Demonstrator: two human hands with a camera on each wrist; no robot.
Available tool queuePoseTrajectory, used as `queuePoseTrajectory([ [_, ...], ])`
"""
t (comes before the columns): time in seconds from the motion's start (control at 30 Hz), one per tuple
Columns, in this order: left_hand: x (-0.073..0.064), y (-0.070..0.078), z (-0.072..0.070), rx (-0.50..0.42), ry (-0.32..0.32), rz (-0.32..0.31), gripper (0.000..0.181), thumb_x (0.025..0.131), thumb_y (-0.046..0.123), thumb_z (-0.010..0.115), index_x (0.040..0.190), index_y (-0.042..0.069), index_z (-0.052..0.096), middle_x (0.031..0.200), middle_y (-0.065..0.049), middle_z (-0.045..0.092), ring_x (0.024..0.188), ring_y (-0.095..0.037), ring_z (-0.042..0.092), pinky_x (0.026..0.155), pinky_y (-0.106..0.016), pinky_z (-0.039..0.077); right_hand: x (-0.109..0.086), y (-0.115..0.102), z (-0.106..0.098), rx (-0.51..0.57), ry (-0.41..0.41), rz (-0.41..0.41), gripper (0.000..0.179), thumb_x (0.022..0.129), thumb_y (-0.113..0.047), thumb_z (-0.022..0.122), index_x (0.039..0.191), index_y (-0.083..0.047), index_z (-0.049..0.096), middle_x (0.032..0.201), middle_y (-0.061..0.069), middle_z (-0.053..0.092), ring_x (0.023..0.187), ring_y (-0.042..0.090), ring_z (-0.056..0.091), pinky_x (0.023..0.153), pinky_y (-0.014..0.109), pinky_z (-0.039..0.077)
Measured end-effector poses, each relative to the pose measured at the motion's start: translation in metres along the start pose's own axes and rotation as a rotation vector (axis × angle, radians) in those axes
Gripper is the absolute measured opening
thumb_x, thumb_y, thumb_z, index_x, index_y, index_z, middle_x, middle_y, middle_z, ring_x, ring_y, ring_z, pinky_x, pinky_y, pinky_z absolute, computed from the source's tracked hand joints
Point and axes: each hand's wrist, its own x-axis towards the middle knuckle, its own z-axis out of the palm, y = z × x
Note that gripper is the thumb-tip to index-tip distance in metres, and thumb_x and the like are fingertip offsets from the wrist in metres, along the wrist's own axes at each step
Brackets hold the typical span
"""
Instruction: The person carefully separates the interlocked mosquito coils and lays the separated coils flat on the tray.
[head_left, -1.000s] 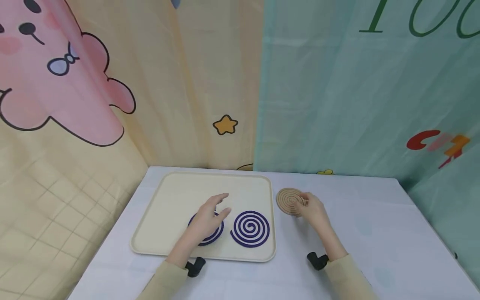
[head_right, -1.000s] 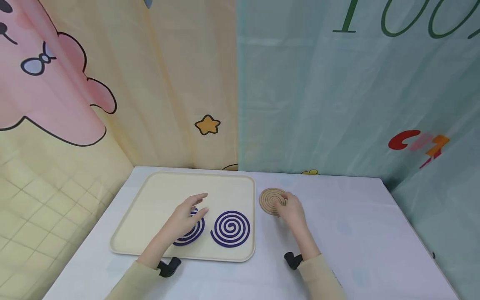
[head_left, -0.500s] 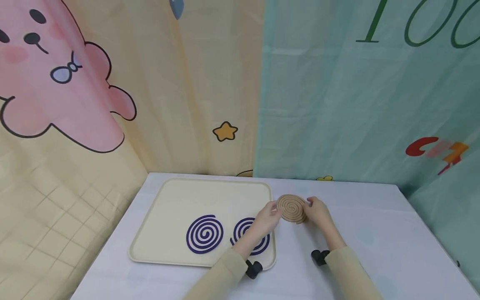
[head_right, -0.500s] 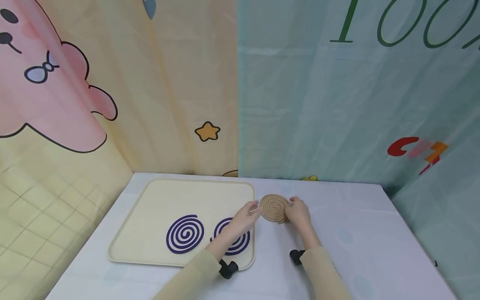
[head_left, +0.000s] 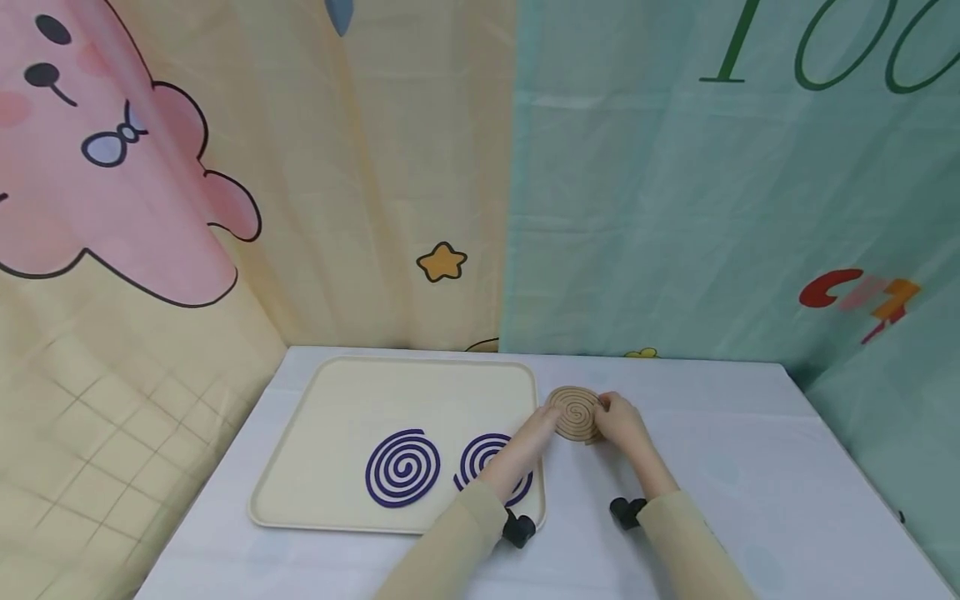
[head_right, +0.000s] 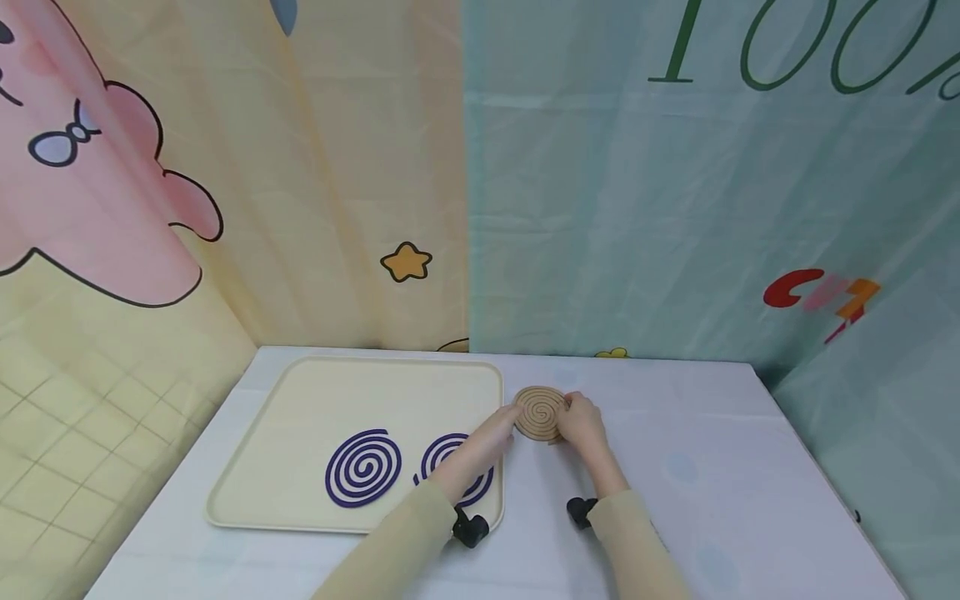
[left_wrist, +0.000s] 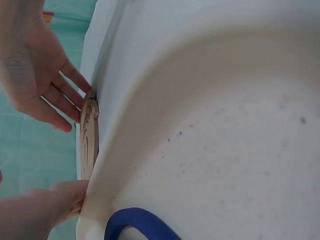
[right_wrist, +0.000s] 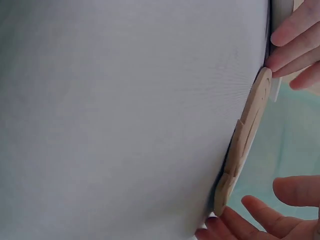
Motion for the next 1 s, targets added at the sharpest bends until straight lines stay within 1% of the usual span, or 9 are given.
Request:
queuePoseTrajectory([
  [0.17,0.003,0.0,-0.001,-0.17,-0.064,-0.003,0.06,0.106,0.029,0.025,0.154,-0.005,0.015,0.163,-0.023,0.01,0.151,-0.04,0.005,0.122,-0.055,0.011,-0.004,0.0,-0.006,0.03,-0.018,0.016,0.05,0.097,-0.016,0.041,0.139,0.011,0.042,0.14,0.035,0.046,0.13,0.049,0.045,0.104,0.057,0.044],
  [0.27,0.003,0.001,-0.001,-0.222,-0.073,-0.009,0.058,0.106,0.026,0.024,0.153,-0.007,0.016,0.162,-0.025,0.012,0.151,-0.041,0.007,0.122,-0.056,0.011,-0.008,0.001,-0.01,0.07,0.001,0.038,0.049,0.097,-0.017,0.042,0.139,0.01,0.043,0.14,0.035,0.046,0.128,0.049,0.046,0.102,0.056,0.046],
  [0.33,0.003,0.001,-0.001,-0.245,-0.061,-0.017,0.058,0.105,0.024,0.027,0.152,-0.008,0.016,0.161,-0.026,0.013,0.15,-0.042,0.01,0.121,-0.056,0.012,-0.011,0.001,-0.012,0.098,0.039,0.052,0.047,0.098,-0.017,0.044,0.137,0.009,0.046,0.138,0.034,0.049,0.126,0.047,0.049,0.099,0.054,0.048],
  [0.43,0.001,0.002,-0.002,-0.21,-0.004,-0.019,0.06,0.103,0.024,0.035,0.152,-0.008,0.02,0.159,-0.028,0.02,0.147,-0.043,0.022,0.119,-0.053,0.024,-0.017,0.002,-0.013,0.15,0.115,0.06,0.043,0.098,-0.015,0.049,0.133,0.009,0.052,0.132,0.032,0.055,0.119,0.043,0.055,0.092,0.049,0.053],
  [0.57,-0.007,0.004,-0.002,-0.147,0.112,-0.006,0.061,0.099,0.024,0.051,0.15,-0.004,0.031,0.154,-0.027,0.031,0.139,-0.043,0.039,0.109,-0.049,0.044,-0.021,0.003,-0.013,0.253,0.183,0.055,0.039,0.096,-0.014,0.055,0.127,0.01,0.057,0.12,0.03,0.063,0.097,0.033,0.066,0.078,0.036,0.058],
  [0.7,-0.01,0.008,0.0,-0.13,0.23,0.021,0.065,0.092,0.018,0.064,0.147,-0.001,0.035,0.147,-0.03,0.028,0.122,-0.041,0.052,0.093,-0.045,0.056,-0.026,0.001,-0.007,0.403,0.191,0.047,0.037,0.095,-0.014,0.062,0.123,0.01,0.06,0.112,0.029,0.067,0.08,0.014,0.067,0.072,0.031,0.06],
  [0.8,-0.01,0.008,0.001,-0.061,0.344,0.061,0.07,0.086,0.016,0.072,0.145,-0.001,0.037,0.137,-0.028,0.033,0.114,-0.035,0.055,0.093,-0.043,0.055,-0.03,-0.004,-0.002,0.481,0.194,0.039,0.036,0.094,-0.017,0.064,0.119,0.009,0.062,0.106,0.025,0.069,0.075,0.005,0.064,0.068,0.026,0.06],
  [0.9,-0.009,0.006,0.0,0.014,0.443,0.095,0.072,0.082,0.016,0.077,0.141,0.0,0.04,0.127,-0.023,0.042,0.114,-0.033,0.054,0.099,-0.045,0.05,-0.035,-0.011,0.003,0.489,0.184,0.034,0.037,0.095,-0.024,0.064,0.117,0.006,0.063,0.098,0.018,0.07,0.071,0.002,0.06,0.064,0.021,0.057],
  [1.0,-0.01,0.005,-0.002,0.036,0.484,0.118,0.071,0.08,0.015,0.08,0.139,0.003,0.043,0.123,-0.019,0.045,0.114,-0.033,0.055,0.101,-0.045,0.049,-0.041,-0.019,0.007,0.474,0.158,0.019,0.04,0.097,-0.033,0.061,0.114,0.003,0.063,0.088,0.009,0.069,0.067,0.004,0.058,0.061,0.019,0.053],
])
